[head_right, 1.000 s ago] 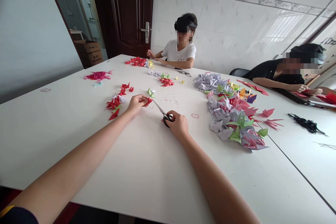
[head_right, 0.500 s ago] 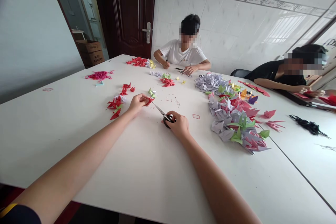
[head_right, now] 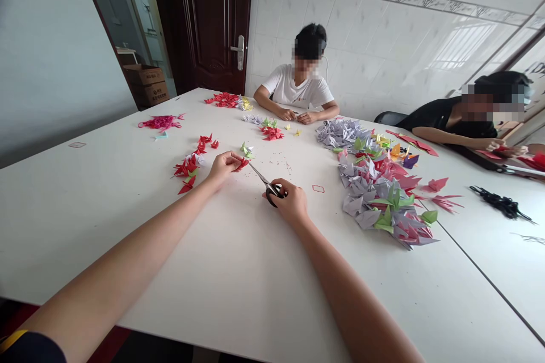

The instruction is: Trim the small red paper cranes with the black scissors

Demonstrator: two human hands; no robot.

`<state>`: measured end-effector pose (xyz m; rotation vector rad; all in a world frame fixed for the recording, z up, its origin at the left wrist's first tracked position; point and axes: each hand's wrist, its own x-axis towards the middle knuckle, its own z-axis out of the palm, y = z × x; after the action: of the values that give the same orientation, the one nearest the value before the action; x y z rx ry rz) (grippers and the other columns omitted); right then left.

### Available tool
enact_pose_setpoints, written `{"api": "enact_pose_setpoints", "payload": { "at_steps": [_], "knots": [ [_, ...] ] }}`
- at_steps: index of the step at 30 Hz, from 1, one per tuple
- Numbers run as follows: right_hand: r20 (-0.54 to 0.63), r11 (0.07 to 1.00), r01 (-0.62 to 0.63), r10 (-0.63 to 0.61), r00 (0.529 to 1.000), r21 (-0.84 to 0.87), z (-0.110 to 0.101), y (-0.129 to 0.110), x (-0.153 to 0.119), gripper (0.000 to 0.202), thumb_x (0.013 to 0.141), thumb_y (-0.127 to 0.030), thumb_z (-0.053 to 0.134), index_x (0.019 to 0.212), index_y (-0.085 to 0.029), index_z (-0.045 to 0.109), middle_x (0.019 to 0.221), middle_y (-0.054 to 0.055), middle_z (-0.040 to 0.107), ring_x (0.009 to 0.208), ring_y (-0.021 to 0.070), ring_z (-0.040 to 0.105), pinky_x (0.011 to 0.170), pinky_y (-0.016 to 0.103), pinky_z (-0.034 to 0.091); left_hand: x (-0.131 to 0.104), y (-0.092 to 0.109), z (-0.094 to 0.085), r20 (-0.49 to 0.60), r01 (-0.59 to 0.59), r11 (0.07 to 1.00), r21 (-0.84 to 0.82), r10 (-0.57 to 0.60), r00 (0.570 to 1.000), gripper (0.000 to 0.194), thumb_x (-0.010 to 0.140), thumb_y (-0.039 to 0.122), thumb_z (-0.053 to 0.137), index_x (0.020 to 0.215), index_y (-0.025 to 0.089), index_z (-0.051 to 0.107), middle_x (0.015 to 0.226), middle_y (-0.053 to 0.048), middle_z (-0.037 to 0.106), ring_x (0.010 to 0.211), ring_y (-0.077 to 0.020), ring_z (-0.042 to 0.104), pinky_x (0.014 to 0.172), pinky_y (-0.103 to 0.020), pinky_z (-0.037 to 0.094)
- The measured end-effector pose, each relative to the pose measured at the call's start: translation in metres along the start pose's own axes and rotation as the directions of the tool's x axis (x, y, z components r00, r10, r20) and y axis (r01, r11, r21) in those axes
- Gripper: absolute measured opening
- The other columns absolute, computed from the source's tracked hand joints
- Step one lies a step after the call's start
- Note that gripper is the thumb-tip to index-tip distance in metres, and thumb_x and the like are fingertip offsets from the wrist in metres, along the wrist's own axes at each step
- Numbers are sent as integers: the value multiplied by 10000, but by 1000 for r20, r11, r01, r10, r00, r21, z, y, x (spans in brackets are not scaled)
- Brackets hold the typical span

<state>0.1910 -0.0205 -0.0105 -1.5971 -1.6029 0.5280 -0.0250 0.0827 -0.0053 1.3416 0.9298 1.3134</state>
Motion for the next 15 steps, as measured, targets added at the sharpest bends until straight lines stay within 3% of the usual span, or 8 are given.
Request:
{"api": "enact_pose_setpoints", "payload": {
  "at_steps": [10,15],
  "knots": [
    [-17,998,-27,28,999,64,-1,1,1,363,680,-520,754,906,-240,708,587,-58,380,547,119,329,529,266,237,2,-4,-2,-2,-28,999,23,28,1000,211,672,309,801,738,169,657,594,-6,619,577,-113,530,630,-271,450],
    [43,999,-24,22,999,27,-1,1,0,348,664,-488,757,912,-248,717,595,-55,394,544,120,346,525,262,235,1,-3,-1,13,-23,1000,-9,24,1000,237,654,314,813,735,163,650,613,-16,643,584,-109,531,621,-266,447]
  ]
}}
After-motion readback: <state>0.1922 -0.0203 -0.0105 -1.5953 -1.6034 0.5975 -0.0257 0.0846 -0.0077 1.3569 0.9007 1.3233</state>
